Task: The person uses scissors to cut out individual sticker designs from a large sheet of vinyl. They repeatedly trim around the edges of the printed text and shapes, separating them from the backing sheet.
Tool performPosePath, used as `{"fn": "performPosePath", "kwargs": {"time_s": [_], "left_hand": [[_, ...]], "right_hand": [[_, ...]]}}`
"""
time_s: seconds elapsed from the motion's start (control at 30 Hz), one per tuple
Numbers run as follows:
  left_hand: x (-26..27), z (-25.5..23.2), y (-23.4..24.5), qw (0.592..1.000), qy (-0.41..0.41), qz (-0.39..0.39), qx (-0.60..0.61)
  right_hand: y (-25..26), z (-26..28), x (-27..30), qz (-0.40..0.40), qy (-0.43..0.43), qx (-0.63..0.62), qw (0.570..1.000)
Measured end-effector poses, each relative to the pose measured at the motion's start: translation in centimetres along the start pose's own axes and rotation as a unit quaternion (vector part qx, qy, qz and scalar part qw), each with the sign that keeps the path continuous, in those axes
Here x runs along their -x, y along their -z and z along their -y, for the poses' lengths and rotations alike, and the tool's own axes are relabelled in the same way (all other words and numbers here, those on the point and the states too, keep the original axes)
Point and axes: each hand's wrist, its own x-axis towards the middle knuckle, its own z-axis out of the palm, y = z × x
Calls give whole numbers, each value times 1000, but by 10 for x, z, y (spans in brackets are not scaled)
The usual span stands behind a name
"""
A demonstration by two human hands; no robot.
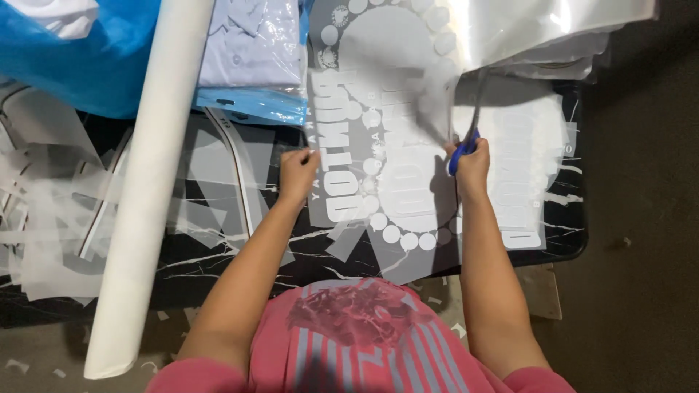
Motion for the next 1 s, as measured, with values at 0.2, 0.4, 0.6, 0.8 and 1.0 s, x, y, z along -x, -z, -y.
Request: {"fn": "performPosePath", "kwargs": {"time_s": [0.2,0.4,0.6,0.8,1.0], "left_hand": [[23,-80,25,982,8,98,163],[15,-124,49,977,99,191,-5],[-68,-55,46,917,-76,152,361],[-88,-189,129,910,171,75,371],[-140,-123,116,884,91,43,457]], "right_hand": [[-8,0,-1,-8,9,31,999],[-12,3,-9,-43,-2,83,996],[-19,33,20,-23,60,8,998],[-26,91,104,158,21,-53,986],[-20,33,151,510,-71,-149,844]]}}
